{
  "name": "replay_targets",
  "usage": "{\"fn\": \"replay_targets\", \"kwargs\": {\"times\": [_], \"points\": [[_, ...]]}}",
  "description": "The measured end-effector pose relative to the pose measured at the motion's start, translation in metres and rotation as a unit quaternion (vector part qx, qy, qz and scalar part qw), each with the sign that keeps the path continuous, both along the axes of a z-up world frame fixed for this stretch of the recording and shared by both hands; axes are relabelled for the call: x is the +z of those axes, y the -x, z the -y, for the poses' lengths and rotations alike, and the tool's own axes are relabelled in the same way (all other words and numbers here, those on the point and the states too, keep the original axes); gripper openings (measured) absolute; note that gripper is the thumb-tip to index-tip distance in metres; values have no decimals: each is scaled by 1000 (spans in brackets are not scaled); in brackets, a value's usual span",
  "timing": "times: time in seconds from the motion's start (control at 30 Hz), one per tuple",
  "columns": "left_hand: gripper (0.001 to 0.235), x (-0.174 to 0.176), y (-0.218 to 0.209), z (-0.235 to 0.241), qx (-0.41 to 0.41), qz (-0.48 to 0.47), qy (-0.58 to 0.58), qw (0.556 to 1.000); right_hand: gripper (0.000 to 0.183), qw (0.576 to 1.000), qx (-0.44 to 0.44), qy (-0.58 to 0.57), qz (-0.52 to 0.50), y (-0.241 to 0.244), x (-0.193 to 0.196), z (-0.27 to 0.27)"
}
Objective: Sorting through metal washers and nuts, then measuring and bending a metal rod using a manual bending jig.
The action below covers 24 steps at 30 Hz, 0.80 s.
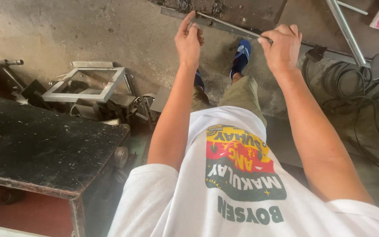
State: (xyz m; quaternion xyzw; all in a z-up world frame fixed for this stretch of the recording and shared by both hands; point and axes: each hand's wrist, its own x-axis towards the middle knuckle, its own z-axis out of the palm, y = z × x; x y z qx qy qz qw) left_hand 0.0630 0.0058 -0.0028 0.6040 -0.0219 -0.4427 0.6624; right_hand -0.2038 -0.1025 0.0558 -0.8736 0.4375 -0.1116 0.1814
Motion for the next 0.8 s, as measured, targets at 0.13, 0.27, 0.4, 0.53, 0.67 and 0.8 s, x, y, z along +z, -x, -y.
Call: {"fn": "replay_targets", "kwargs": {"times": [0.13,0.27,0.4,0.53,0.67,0.8], "points": [[38,-15,-4,-5,-22,1,15,1000,12,1000,6,4,14,3,-12,4],[39,3,-1,-6,-41,0,8,999,11,1000,13,15,18,6,-17,2],[40,9,0,-6,-47,9,-3,999,12,998,15,41,37,0,-13,2],[39,9,-2,-4,-39,7,-10,999,13,998,8,43,37,-9,-9,3],[38,8,-4,-3,-37,10,-17,999,12,999,3,25,36,-9,-13,2],[38,4,-3,-5,-30,21,-23,999,12,999,3,31,24,-14,-10,3]]}}
